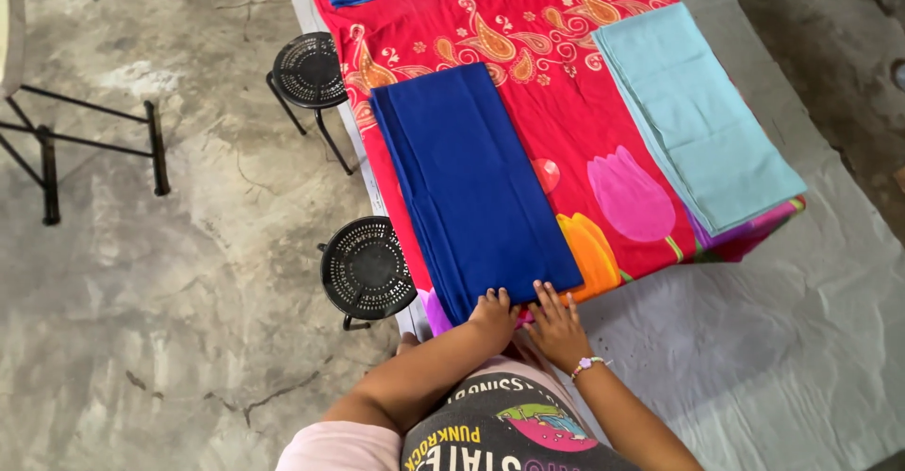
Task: The person folds several blue and light blue cloths on a table covered with a red floral tablecloth. They roll the cloths into tight cylinders and place them on a nearby white table alongside a bowl and artificial flowers.
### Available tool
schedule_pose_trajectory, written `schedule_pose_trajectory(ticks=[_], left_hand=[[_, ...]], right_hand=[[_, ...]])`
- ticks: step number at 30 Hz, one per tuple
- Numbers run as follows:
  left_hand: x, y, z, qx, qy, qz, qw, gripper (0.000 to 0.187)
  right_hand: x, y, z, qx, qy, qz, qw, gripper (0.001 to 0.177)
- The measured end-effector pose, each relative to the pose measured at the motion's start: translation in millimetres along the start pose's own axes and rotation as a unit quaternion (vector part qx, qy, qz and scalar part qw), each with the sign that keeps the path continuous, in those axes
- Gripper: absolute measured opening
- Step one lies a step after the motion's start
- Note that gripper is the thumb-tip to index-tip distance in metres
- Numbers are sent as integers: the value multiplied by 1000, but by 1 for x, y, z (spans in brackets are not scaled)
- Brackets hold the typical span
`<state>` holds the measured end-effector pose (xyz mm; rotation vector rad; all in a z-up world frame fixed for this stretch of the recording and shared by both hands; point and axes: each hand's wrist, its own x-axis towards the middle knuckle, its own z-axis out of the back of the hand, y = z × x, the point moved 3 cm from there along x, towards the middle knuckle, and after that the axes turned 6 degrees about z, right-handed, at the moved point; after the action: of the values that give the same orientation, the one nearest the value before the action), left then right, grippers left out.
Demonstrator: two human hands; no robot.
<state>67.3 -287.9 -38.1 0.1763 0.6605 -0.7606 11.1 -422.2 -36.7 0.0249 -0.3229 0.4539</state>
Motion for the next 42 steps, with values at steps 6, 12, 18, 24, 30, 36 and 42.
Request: schedule_pose_trajectory(ticks=[6,12,18,24,30,36,42], left_hand=[[21,-4,-7,-39,-218,59,973,38],[49,-6,-6,2,-415,137,899,45],[86,-7,-21,-17,-394,192,899,41],[84,-7,-23,-49,-406,248,878,30],[69,-5,-19,-61,-403,277,870,31],[51,6,-17,-90,-340,288,891,36],[31,37,-31,-143,-315,296,891,28]], right_hand=[[5,-37,-35,60,18,60,996,40],[22,-71,-54,126,-27,168,977,23],[39,-95,-71,159,-36,269,949,22],[54,-109,-70,184,-24,342,921,30],[64,-119,-45,213,19,331,919,46],[62,-133,-51,189,66,296,934,49],[56,-143,-54,217,124,181,951,29]])
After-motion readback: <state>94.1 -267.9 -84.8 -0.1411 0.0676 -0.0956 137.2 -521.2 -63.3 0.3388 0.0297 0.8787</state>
